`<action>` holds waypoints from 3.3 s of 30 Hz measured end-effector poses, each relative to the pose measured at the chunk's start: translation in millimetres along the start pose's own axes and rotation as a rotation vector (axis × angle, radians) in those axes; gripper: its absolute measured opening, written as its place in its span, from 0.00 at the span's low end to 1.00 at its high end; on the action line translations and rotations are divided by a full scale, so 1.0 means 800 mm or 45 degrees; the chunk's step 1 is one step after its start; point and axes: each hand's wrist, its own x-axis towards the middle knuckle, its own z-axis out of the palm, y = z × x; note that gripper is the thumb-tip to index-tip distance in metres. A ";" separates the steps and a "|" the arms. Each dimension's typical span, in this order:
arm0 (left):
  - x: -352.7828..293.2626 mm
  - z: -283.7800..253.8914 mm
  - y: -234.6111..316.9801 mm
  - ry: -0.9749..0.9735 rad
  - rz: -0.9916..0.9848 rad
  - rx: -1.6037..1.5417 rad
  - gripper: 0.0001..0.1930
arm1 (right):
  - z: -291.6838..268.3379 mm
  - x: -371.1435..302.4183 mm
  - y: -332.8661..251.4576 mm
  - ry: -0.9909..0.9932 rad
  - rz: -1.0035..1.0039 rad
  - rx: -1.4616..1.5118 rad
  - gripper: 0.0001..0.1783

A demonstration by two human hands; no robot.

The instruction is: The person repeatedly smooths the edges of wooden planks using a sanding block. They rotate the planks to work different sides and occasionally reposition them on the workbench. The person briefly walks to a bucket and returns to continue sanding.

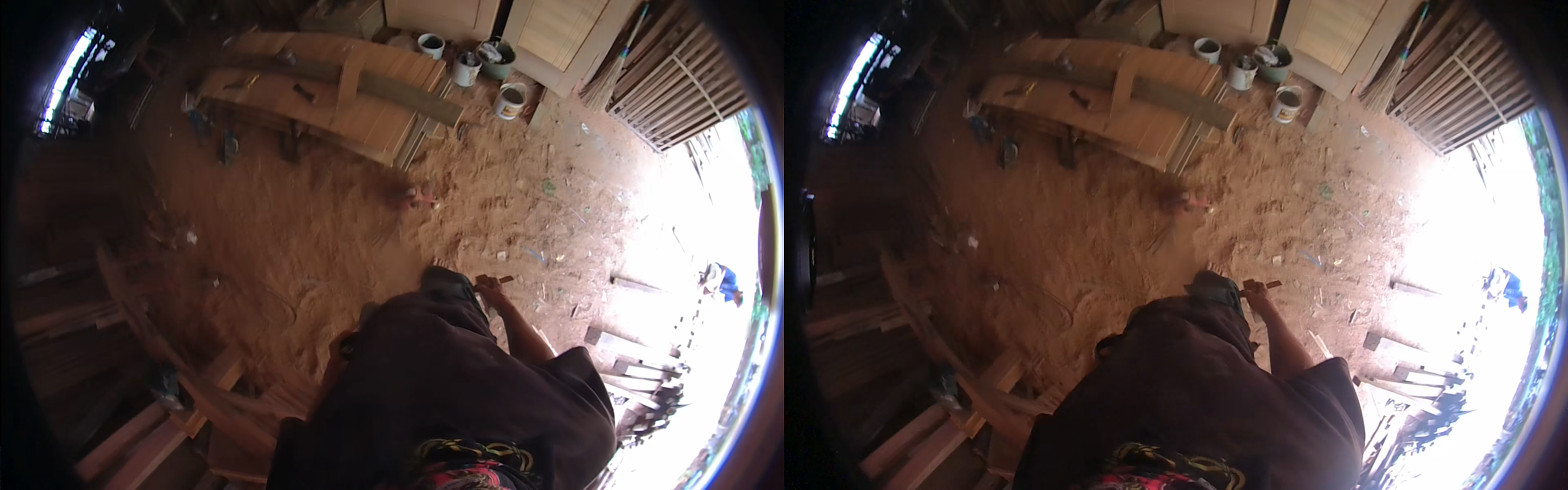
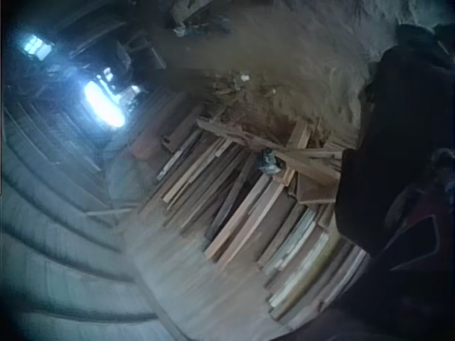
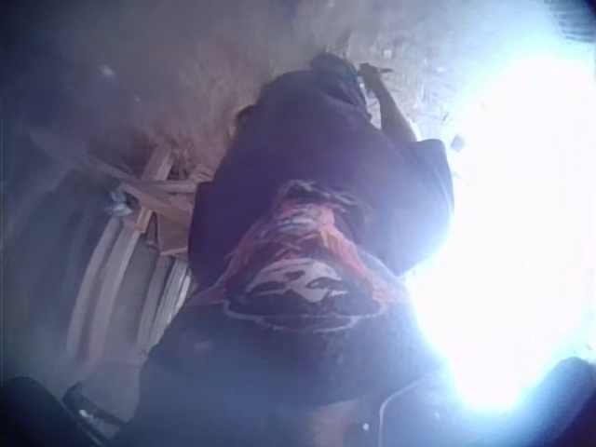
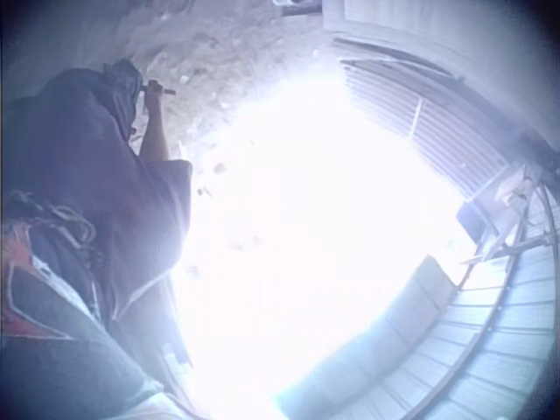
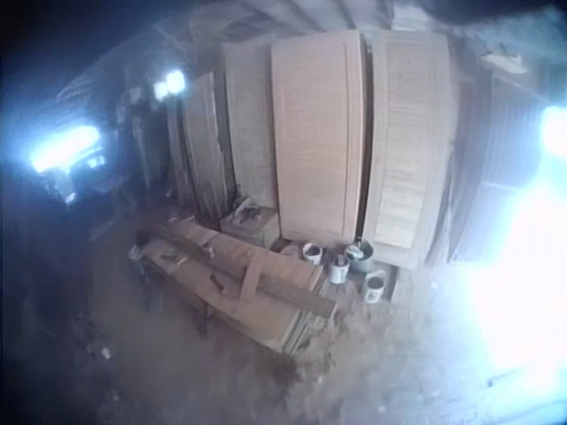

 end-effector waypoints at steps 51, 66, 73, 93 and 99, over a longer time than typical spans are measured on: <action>0.536 0.015 0.981 0.146 -0.899 -1.647 0.16 | -0.750 0.698 -0.233 -0.187 -0.585 -1.584 0.32; 0.634 -0.054 1.207 0.232 -0.470 -1.712 0.17 | -0.962 0.896 -0.476 0.043 -0.070 0.340 0.27; 0.707 -0.026 1.172 0.320 0.203 -0.116 0.14 | -0.832 0.862 -0.465 -0.168 -0.030 -0.197 0.36; 0.774 -0.205 1.201 0.387 -0.659 -1.942 0.19 | -0.819 0.996 -0.781 0.005 -0.142 0.092 0.30; 0.785 -0.227 1.286 0.234 -0.466 -1.747 0.22 | -0.757 1.003 -0.885 -0.297 -0.493 -0.191 0.34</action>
